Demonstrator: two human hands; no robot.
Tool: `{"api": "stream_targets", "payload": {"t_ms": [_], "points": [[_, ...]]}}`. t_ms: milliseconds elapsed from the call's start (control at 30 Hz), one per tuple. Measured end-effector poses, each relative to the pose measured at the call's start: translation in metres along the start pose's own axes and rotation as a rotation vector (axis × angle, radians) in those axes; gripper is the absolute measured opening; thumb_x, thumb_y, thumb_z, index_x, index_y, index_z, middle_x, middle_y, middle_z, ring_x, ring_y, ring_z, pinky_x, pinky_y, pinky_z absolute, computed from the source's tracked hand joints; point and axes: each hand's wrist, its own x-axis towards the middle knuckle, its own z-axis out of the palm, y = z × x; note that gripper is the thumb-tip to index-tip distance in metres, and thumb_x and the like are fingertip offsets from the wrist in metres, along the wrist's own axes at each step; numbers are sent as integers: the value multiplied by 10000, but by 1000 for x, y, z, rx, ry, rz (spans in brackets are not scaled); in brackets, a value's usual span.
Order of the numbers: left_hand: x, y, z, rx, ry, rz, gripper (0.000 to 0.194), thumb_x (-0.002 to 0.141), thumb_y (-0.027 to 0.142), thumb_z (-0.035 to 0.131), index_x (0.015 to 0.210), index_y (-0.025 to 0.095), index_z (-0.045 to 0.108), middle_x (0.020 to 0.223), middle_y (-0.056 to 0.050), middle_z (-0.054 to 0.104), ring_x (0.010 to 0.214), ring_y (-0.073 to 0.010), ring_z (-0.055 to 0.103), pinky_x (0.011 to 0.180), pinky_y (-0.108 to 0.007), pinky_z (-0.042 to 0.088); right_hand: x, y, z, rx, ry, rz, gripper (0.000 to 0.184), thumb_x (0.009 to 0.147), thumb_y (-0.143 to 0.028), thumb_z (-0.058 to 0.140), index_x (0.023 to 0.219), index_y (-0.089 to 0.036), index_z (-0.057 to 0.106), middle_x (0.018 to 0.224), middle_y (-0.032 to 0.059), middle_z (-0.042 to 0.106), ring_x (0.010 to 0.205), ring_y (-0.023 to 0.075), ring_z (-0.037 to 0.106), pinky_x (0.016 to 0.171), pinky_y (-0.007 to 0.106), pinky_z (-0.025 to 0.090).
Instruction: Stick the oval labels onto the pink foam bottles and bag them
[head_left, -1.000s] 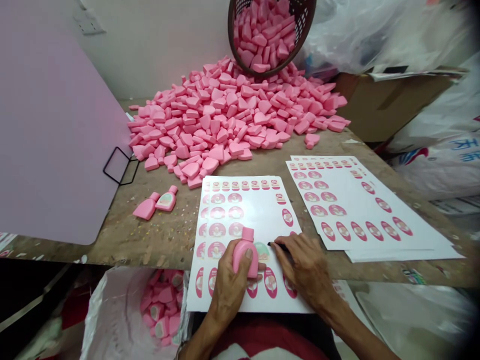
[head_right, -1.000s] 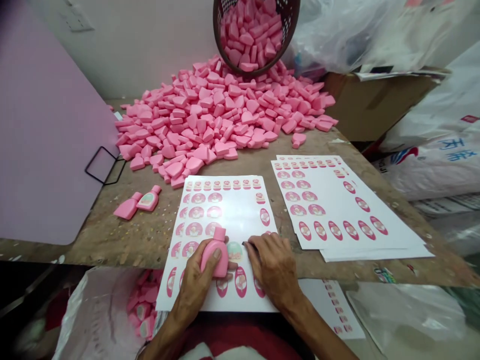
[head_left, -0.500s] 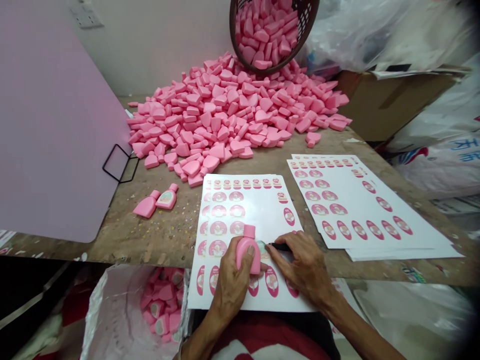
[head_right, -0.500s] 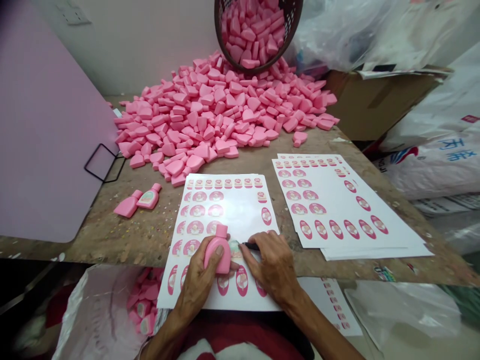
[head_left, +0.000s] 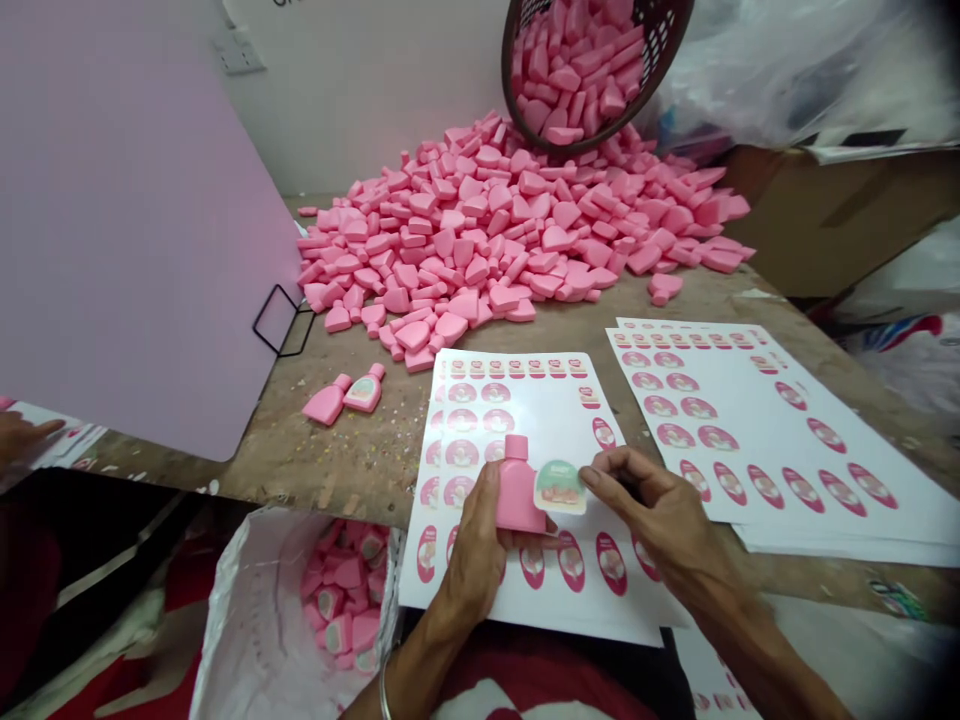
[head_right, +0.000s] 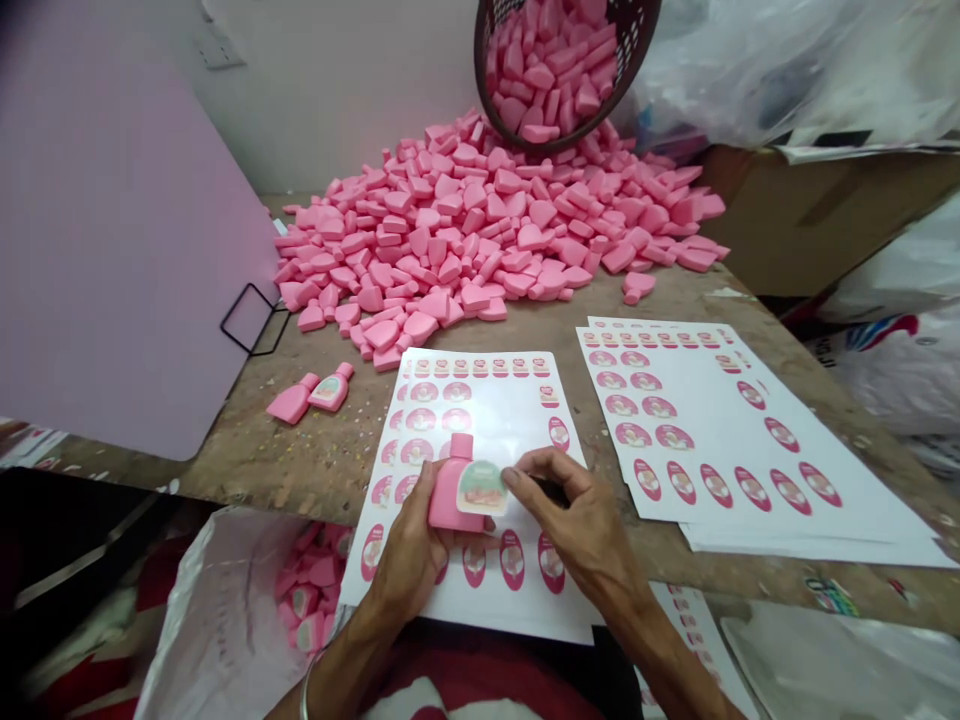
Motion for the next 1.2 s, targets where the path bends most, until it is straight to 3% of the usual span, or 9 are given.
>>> {"api": "stream_targets", "payload": {"t_ms": [167, 633, 1000, 1100, 1200], "points": [[-1, 6, 4, -138, -30, -23, 641, 862, 641, 441, 1252, 139, 526, 939, -101, 704, 765, -215, 702, 592, -293, 580, -2, -8, 19, 27, -97, 14, 358, 734, -520, 657, 891, -210, 742, 774, 44, 714, 680, 192, 634, 565, 282, 505], [-3, 12, 7, -205, -69, -9, 549, 909, 585, 404, 1193, 141, 555, 936, -95, 711, 751, -198, 699, 575, -270, 570, -3, -4, 24, 3, -132, -4, 359, 763, -515, 656, 925, -212, 761, 883, 54, 750, 752, 222, 687, 622, 294, 567], [-4, 12, 8, -203, -60, -12, 587, 893, 609, 411, 1170, 112, 552, 919, -113, 700, 737, -202, 695, 545, -253, 555, -5, -13, 28, 3, -56, -42, 325, 758, -486, 665, 871, -197, 760, 834, 54, 752, 693, 199, 691, 611, 275, 571], [-5, 11, 6, -167, -61, 21, 539, 886, 574, 464, 1155, 115, 547, 903, -103, 685, 752, -200, 690, 553, -249, 558, -7, -15, 30, -37, -40, -76, 301, 772, -470, 657, 875, -204, 753, 826, 45, 749, 686, 185, 685, 600, 260, 559], [-7, 12, 2, -54, -129, 69, 417, 835, 434, 631, 1136, 161, 533, 873, -46, 654, 734, -176, 682, 580, -243, 565, -8, -16, 27, -134, -28, -173, 293, 802, -461, 623, 906, -214, 740, 840, 48, 743, 691, 184, 677, 609, 277, 551]]}}
